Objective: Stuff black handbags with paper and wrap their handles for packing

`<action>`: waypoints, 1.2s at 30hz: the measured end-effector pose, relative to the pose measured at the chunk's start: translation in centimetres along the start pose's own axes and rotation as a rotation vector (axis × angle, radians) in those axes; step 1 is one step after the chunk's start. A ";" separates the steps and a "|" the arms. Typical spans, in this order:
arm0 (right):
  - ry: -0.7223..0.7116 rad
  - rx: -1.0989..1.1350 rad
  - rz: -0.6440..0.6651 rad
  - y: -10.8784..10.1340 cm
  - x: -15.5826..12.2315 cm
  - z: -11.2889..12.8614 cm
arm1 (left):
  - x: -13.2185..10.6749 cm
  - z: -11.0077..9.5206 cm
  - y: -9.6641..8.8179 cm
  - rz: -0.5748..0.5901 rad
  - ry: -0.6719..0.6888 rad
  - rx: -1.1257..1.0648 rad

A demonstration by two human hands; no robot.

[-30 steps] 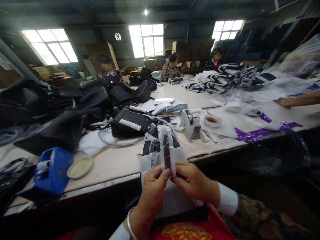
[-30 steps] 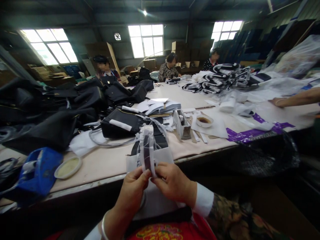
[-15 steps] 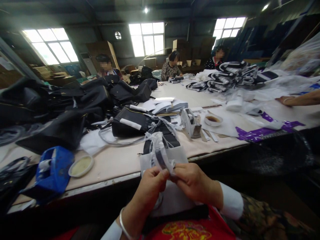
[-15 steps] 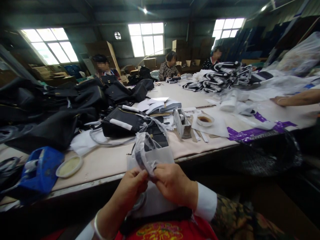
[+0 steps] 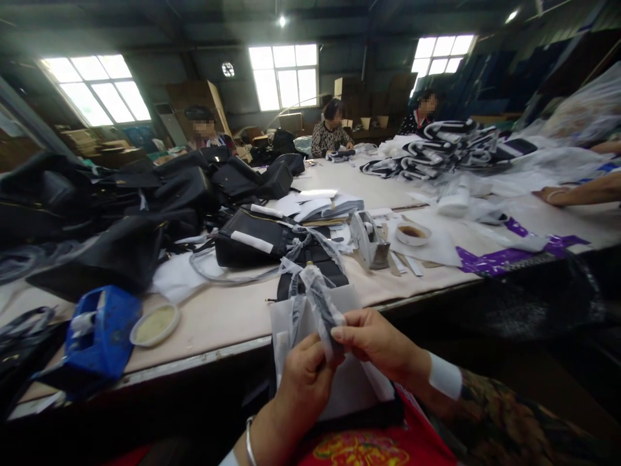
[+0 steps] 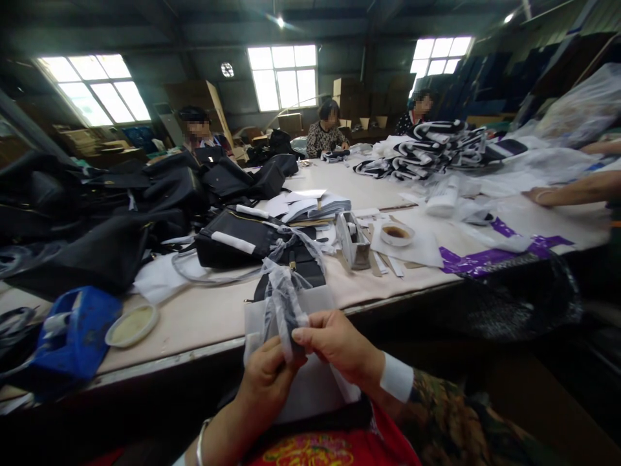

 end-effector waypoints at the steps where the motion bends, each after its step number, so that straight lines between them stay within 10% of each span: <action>1: -0.083 -0.104 0.019 0.3 -0.1 0.8 | 0.0 0.8 0.1 0.032 -0.087 -0.107; 6: -0.680 -0.912 0.120 3.4 -2.5 4.1 | -0.7 4.5 2.2 0.107 -0.614 -0.854; 10: -0.834 -1.264 0.133 4.2 -3.2 3.8 | -0.3 5.5 2.3 0.012 -0.675 -0.883; 18: 0.076 0.060 0.124 -0.3 0.1 -0.5 | 0.4 -0.1 -0.4 -0.046 -0.037 0.121; 22: 0.161 0.194 -0.008 -0.5 0.6 -1.7 | 0.2 0.1 0.2 0.014 -0.039 0.116; 28: -0.302 -0.496 -0.137 -0.5 -0.2 1.9 | -1.3 4.1 3.3 0.280 -0.651 -0.537; 36: -1.034 -1.374 -0.092 4.5 -4.1 2.7 | -0.1 3.5 4.2 0.060 -0.678 -0.795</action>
Point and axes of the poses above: each hand's wrist, its own x-axis towards the middle knuckle, its own y-axis out of the palm, z = x × y, the point moved 10 cm from there along x, towards the middle knuckle, and after that the axes turned 7 degrees about x, right-handed, at the moved point
